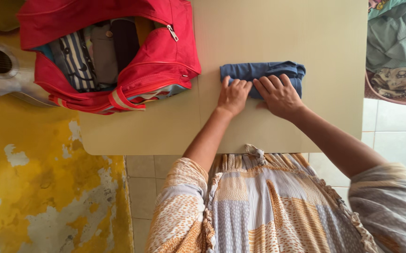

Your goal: The person folds several pieces of clothing on a table and places them into a red duffel bag. Items include a light green patterned shirt, a plaid shirt, a striped t-shirt, blue pants, and a light green pair of pants. The person folds each item by hand and packs it into the bag.

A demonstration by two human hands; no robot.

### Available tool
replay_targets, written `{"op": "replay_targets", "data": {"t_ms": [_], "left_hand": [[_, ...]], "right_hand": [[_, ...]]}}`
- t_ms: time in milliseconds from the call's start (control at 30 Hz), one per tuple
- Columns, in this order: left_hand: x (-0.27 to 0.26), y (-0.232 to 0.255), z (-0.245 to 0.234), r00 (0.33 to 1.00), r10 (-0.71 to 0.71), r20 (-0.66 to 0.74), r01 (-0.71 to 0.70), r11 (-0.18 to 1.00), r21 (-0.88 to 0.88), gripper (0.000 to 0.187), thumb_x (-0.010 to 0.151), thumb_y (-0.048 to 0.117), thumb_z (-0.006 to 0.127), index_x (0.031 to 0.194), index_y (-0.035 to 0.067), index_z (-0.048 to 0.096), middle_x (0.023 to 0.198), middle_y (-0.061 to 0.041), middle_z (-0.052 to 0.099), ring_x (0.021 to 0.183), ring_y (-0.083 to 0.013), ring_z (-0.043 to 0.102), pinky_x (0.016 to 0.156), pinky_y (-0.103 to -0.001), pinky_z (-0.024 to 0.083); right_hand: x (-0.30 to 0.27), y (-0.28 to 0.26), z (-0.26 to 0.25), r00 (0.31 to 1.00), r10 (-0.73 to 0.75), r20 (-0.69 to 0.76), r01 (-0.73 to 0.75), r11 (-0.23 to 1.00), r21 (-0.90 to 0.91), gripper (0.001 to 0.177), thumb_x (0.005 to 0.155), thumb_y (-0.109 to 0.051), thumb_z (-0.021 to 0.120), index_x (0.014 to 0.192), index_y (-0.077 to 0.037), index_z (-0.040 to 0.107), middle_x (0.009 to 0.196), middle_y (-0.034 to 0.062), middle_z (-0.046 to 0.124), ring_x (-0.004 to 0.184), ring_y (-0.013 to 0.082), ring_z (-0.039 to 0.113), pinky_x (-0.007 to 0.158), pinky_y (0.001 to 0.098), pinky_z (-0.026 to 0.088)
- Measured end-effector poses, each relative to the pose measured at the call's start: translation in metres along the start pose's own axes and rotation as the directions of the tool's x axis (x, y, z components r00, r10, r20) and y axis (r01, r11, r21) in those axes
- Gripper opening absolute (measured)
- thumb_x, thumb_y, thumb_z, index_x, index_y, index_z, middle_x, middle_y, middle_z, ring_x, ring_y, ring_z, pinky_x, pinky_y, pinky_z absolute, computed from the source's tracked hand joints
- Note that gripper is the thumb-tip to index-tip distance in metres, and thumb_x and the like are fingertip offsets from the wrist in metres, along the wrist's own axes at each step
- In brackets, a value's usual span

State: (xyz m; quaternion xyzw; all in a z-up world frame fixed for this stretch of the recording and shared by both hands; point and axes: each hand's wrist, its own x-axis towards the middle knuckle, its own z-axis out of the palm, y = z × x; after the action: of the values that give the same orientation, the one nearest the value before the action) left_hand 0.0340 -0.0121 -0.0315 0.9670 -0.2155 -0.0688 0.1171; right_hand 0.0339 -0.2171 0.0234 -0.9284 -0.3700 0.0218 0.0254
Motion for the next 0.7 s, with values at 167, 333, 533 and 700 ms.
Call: {"op": "replay_targets", "data": {"t_ms": [167, 333, 533, 700], "left_hand": [[0.027, -0.004, -0.024, 0.967, -0.131, 0.218, 0.165, 0.976, -0.142, 0.038, 0.090, 0.030, 0.070, 0.125, 0.018, 0.062, 0.121, -0.003, 0.066, 0.123, -0.0232, 0.056, 0.115, -0.063, 0.023], [0.008, 0.004, -0.022, 0.900, -0.272, -0.341, 0.177, 0.943, -0.283, 0.057, 0.083, 0.022, 0.078, 0.136, 0.012, 0.058, 0.136, -0.017, 0.058, 0.131, -0.0356, 0.054, 0.104, -0.053, 0.038], [-0.031, 0.007, 0.046, 0.715, -0.605, -0.349, 0.306, 0.720, -0.623, 0.056, 0.088, 0.018, 0.075, 0.140, 0.008, 0.057, 0.131, -0.017, 0.059, 0.124, -0.0362, 0.056, 0.107, -0.047, 0.047], [-0.033, 0.014, 0.085, 0.626, -0.768, 0.135, 0.447, 0.212, -0.869, 0.055, 0.089, 0.027, 0.074, 0.138, 0.007, 0.057, 0.112, -0.015, 0.069, 0.099, -0.0289, 0.067, 0.086, -0.040, 0.055]], "right_hand": [[0.023, 0.020, -0.002, 0.982, 0.120, 0.147, -0.147, 0.971, 0.188, 0.061, 0.090, -0.052, 0.071, 0.137, -0.014, 0.066, 0.135, 0.0051, 0.059, 0.135, 0.0258, 0.049, 0.118, 0.0498, 0.031], [0.054, 0.051, 0.002, 0.944, 0.145, 0.295, -0.206, 0.960, 0.189, 0.048, 0.089, -0.056, 0.068, 0.119, -0.019, 0.074, 0.154, 0.0110, 0.037, 0.151, 0.0399, 0.027, 0.116, 0.0616, 0.018], [0.066, 0.066, 0.012, 0.864, 0.165, 0.476, -0.361, 0.862, 0.356, 0.057, 0.092, -0.058, 0.060, 0.135, -0.021, 0.064, 0.163, 0.0074, 0.034, 0.144, 0.0326, 0.040, 0.114, 0.0529, 0.031], [0.042, 0.040, 0.031, 0.890, 0.286, 0.356, -0.387, 0.886, 0.256, 0.064, 0.094, -0.056, 0.061, 0.149, -0.024, 0.053, 0.144, 0.0139, 0.055, 0.129, 0.0398, 0.052, 0.109, 0.0554, 0.037]]}}
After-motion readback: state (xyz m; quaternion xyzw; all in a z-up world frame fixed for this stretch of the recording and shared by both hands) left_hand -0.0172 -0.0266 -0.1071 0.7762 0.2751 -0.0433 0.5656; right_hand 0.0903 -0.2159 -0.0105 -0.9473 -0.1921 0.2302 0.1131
